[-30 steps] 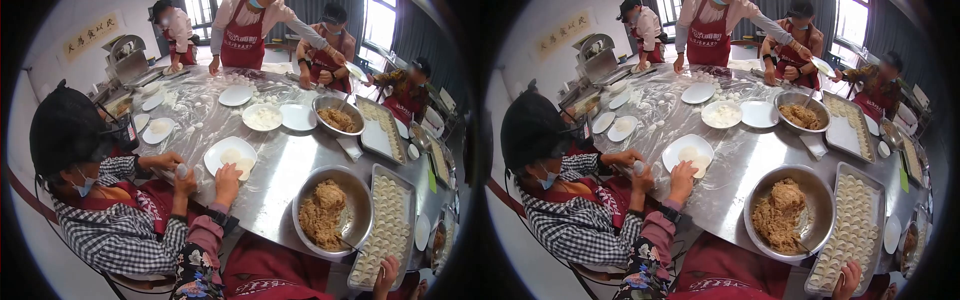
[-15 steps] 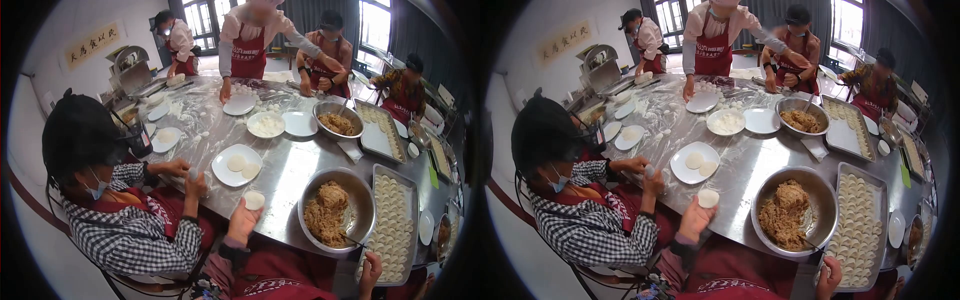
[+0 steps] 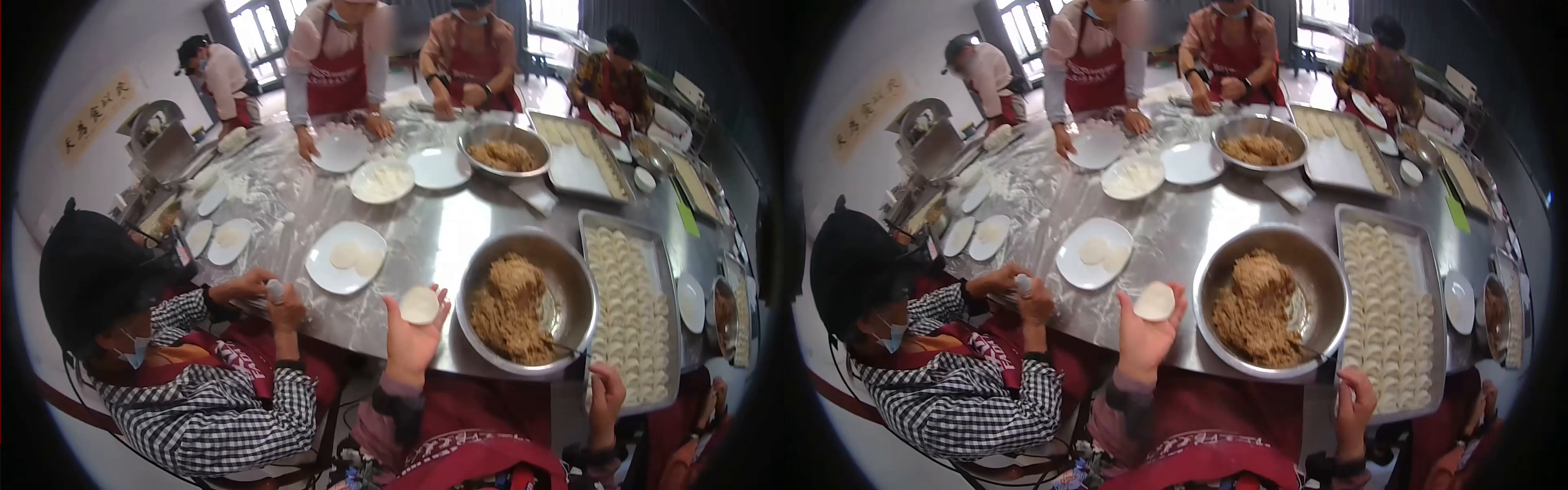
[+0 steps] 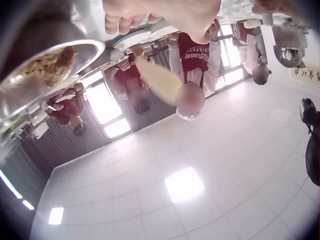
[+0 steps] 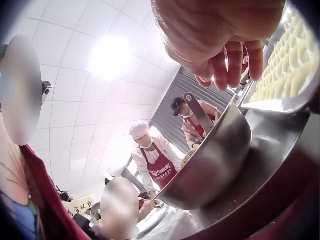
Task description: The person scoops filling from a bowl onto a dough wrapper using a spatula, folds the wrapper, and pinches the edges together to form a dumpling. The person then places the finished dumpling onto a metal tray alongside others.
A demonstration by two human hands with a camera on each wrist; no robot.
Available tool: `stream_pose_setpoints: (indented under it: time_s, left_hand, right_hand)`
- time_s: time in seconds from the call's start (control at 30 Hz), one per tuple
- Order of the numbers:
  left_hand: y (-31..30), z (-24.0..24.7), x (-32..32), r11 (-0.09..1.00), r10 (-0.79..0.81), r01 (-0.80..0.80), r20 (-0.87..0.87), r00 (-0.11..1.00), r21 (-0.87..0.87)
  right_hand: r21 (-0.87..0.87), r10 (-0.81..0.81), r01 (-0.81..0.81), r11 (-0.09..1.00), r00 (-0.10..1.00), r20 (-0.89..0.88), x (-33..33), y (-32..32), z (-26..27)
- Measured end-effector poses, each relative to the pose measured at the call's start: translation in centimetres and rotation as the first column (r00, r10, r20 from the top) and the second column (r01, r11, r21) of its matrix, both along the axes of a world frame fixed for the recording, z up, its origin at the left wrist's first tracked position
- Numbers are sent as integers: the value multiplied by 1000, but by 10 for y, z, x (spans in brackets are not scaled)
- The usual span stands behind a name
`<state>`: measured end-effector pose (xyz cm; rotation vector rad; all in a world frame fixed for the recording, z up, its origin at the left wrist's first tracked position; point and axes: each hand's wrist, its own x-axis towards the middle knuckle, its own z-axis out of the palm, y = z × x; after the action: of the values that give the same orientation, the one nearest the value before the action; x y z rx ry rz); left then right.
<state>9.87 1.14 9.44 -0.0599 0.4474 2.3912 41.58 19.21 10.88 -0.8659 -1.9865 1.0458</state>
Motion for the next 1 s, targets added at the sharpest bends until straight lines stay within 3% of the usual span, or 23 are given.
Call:
stream_pose_setpoints:
  time_s: [0.07,0.13,0.2,0.27,0.33,0.37,0.4,0.43,0.47,0.53,0.6,0.7,0.73,0.8,0.83,0.87,0.9,0.93,1.0]
  left_hand:
    - [6,11,1,1000,2,-2,19,1000,-3]
    - [9,16,3,996,-32,24,-103,994,-84]
    - [7,13,1,998,-66,65,-104,992,-16]
    - [8,16,-3,979,-90,30,-296,951,-201]
    - [6,16,-7,961,-98,15,-290,952,-277]
    - [1,9,-11,899,-88,-86,-371,925,-429]
    - [-2,1,-17,811,-100,-191,-453,886,-552]
    - [-6,-8,-24,723,-113,-299,-534,838,-622]
    - [-11,-16,-30,626,-138,-412,-614,777,-662]
    - [-26,-25,-46,520,-225,-495,-671,707,-696]
    - [-33,-18,-52,439,-250,-512,-648,720,-738]
    - [-44,-20,-55,465,-274,-445,-603,749,-765]
    - [-47,-22,-54,464,-278,-445,-603,748,-766]
    - [-55,-26,-49,611,-214,-228,-435,875,-758]
    - [-57,-29,-43,607,-213,-227,-431,877,-761]
    - [-57,-32,-37,699,-190,-137,-367,911,-702]
    - [-58,-34,-31,780,-176,-53,-300,938,-624]
    - [-58,-36,-26,778,-175,-55,-300,938,-626]
    - [-60,-36,-14,872,-96,-13,-197,976,-490]
  right_hand:
    - [36,12,-12,999,1000,2,0,0,4]
    - [86,25,-27,996,1000,15,2,-2,2]
    - [34,-15,15,999,1000,3,5,0,-5]
    - [-8,-64,64,998,998,-9,4,4,-9]
    - [-114,-147,142,983,988,-36,-2,7,-8]
    - [-241,-132,123,963,991,-21,-7,7,-2]
    - [-206,-82,74,976,996,-26,-11,8,-5]
    - [-228,-150,140,964,988,-27,4,5,-10]
    - [-159,108,-100,982,993,46,-19,11,5]
    - [-177,134,-130,976,991,9,-29,7,16]
    - [15,209,-210,978,977,28,-40,10,23]
    - [108,248,-244,964,969,-23,-60,13,22]
    - [163,276,-279,946,960,43,-65,14,25]
    - [209,303,-321,924,946,113,-72,18,27]
    - [300,306,-334,894,942,136,-76,23,24]
    - [389,307,-345,854,938,158,-79,26,23]
    - [390,297,-338,857,941,164,-78,28,25]
    - [387,299,-339,857,940,162,-77,31,29]
    - [333,157,-162,929,987,43,-71,38,34]
